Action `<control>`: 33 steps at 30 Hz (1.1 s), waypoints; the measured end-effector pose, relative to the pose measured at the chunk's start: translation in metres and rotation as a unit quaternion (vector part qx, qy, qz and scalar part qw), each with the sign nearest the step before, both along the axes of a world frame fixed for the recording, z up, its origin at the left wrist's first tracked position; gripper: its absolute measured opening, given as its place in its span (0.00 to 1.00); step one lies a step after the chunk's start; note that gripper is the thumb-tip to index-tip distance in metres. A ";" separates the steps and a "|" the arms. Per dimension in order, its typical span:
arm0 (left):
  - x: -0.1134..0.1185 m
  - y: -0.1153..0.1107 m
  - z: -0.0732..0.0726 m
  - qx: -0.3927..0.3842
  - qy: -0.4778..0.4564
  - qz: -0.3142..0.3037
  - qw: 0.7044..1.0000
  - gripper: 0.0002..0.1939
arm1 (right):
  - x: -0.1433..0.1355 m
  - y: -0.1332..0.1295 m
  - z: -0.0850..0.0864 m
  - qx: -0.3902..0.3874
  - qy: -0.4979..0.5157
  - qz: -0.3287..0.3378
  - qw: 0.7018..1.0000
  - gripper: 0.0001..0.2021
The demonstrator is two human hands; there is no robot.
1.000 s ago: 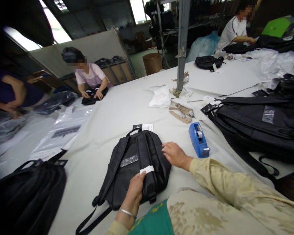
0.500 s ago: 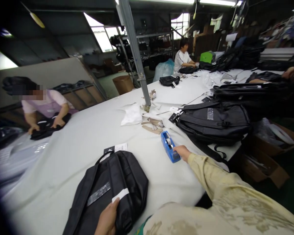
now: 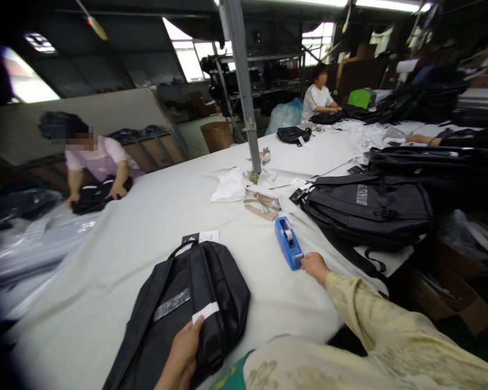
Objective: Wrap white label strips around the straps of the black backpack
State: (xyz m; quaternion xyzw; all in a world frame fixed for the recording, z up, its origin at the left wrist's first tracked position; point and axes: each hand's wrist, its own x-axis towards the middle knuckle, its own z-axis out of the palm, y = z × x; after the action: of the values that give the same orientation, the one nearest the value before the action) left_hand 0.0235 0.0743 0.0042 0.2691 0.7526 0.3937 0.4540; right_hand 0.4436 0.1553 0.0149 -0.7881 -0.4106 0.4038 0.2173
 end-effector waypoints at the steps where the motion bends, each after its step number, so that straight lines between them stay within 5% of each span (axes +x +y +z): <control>1: 0.002 -0.002 0.001 -0.003 -0.004 -0.006 1.000 0.11 | 0.003 0.000 -0.002 -0.002 -0.020 0.023 1.000 0.07; 6: 0.013 -0.007 0.015 0.013 0.006 -0.018 1.000 0.14 | -0.025 -0.002 0.007 -0.010 0.000 0.237 0.971 0.08; 10: 0.021 -0.008 0.024 0.028 0.021 -0.016 0.999 0.16 | -0.119 0.000 0.037 -0.005 0.177 0.458 0.871 0.10; 15: 0.021 -0.010 0.021 0.037 0.041 -0.043 0.998 0.18 | -0.233 0.021 0.055 -0.002 0.150 0.562 0.813 0.11; 19: 0.019 -0.012 0.020 0.040 0.041 -0.055 0.997 0.18 | -0.266 0.034 0.049 -0.050 0.057 0.591 0.803 0.10; 26: 0.018 -0.013 0.021 0.052 0.026 -0.058 0.997 0.17 | -0.273 0.032 0.048 -0.096 -0.019 0.557 0.825 0.12; 33: 0.014 -0.015 0.013 0.045 -0.126 -0.003 0.991 0.22 | -0.258 0.019 0.033 -0.124 0.143 0.420 0.888 0.05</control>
State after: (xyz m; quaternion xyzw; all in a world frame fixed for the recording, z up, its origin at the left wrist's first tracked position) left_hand 0.0375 0.0594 0.0169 0.2401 0.6701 0.4567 0.5335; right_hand 0.1853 0.1745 0.0476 -0.4964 -0.6145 0.6130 -0.0154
